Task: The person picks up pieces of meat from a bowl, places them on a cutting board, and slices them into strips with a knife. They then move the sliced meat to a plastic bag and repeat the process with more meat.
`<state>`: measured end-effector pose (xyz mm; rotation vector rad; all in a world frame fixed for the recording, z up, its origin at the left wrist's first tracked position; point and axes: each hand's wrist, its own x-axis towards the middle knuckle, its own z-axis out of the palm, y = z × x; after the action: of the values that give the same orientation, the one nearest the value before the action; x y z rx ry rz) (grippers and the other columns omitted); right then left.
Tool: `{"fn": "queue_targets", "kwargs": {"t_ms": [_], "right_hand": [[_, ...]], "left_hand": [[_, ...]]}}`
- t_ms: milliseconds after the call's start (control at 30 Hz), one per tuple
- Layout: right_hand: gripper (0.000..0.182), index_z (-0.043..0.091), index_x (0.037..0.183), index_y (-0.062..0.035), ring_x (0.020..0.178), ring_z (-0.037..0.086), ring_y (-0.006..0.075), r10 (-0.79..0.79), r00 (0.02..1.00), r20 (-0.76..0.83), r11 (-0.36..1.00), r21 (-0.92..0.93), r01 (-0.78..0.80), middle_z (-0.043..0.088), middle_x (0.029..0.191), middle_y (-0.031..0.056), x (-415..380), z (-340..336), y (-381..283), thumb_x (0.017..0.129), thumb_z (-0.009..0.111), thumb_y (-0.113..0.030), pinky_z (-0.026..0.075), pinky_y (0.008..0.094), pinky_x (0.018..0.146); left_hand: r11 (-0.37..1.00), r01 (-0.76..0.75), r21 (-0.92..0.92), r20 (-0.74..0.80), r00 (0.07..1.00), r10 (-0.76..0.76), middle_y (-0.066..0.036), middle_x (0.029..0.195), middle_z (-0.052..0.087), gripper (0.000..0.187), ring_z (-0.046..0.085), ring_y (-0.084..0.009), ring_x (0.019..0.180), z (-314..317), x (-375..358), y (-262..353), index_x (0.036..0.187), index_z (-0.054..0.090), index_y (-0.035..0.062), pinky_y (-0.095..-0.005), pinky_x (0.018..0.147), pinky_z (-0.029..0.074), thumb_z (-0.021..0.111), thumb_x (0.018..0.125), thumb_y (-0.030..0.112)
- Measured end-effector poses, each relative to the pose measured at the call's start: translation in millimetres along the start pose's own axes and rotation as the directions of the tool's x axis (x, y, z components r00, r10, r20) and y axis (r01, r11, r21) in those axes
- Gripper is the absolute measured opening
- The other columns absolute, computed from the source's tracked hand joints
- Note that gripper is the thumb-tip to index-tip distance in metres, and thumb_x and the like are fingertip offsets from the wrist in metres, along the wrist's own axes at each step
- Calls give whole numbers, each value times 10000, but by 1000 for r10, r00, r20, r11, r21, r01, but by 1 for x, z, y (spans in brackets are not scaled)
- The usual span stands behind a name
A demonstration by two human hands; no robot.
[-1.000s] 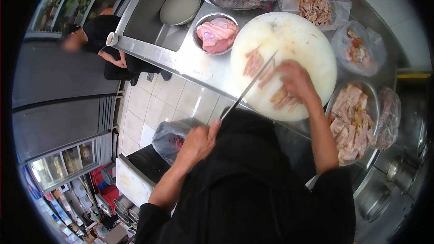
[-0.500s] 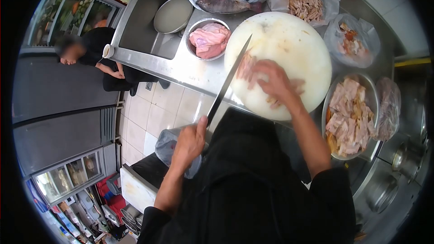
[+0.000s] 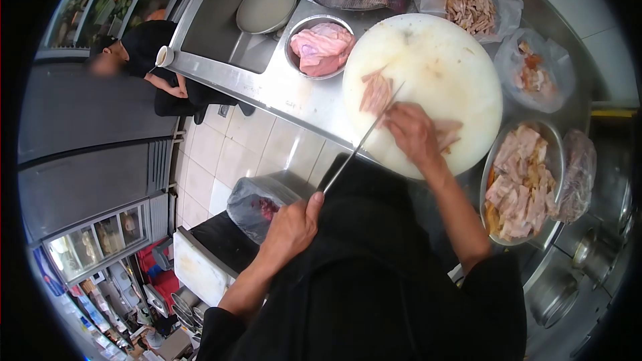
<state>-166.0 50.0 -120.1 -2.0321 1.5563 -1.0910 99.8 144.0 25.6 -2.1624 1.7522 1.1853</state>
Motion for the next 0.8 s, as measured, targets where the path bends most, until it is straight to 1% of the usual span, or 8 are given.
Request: {"fn": "queue_targets", "kwargs": {"t_ms": [200,400,500,600,667,700,767,800], "right_hand": [[150,764,945,-12,1006,684,322,-15,999,-36,1000,20,16,726,1043,134,-1,3,0,794,763,-17,569,401,845],[108,750,920,-1,1023,692,320,-26,999,-31,999,23,27,730,1027,133,0,3,0,813,744,-14,579,398,837],[106,745,919,0,1026,692,318,-24,999,-21,999,29,25,731,1020,131,0,4,1,815,742,-17,579,400,844],[111,740,922,-4,1013,692,319,-6,1000,-9,999,46,7,729,1012,128,2,5,1,811,741,-12,575,406,843],[110,735,916,-12,999,690,325,15,1000,18,996,83,-16,722,1003,126,3,4,5,806,741,-4,569,414,838],[115,731,916,-18,993,687,329,49,998,40,988,142,-54,716,1000,125,4,1,8,802,742,0,564,413,841],[128,724,915,-28,980,682,337,117,989,88,957,257,-136,705,993,123,6,-6,16,794,744,8,554,413,847],[138,722,918,-31,978,680,340,150,981,119,954,243,-176,700,998,124,8,-16,19,788,747,10,548,411,855]], "left_hand": [[997,27,76,16,999,-28,-366,775,644,628,649,-556,841,-1,-6,-5,804,671,-66,-593,805,513,459,1081,456],[978,-48,204,-96,993,69,-341,738,653,607,662,-536,731,2,-11,-4,771,685,-34,-580,703,548,467,1078,441],[967,-37,253,-93,994,63,-339,727,651,610,662,-530,705,11,0,-11,739,677,-26,-577,671,554,474,1074,442],[961,-138,240,-32,988,150,-375,813,645,624,644,-559,860,32,33,-18,817,674,-55,-606,770,515,440,1086,457],[977,-79,197,-38,995,89,-380,831,645,668,644,-556,872,25,50,8,814,671,-64,-592,777,513,415,1087,489],[984,-52,173,-40,997,59,-383,841,644,690,644,-554,877,20,55,19,813,669,-69,-585,780,512,402,1088,504],[994,-57,93,-40,997,61,-388,843,644,685,631,-575,901,9,60,27,802,680,-80,-601,829,499,425,1079,493],[997,-54,54,-31,998,55,-391,844,644,682,624,-586,913,6,60,28,796,685,-85,-610,854,492,437,1075,487]]}}
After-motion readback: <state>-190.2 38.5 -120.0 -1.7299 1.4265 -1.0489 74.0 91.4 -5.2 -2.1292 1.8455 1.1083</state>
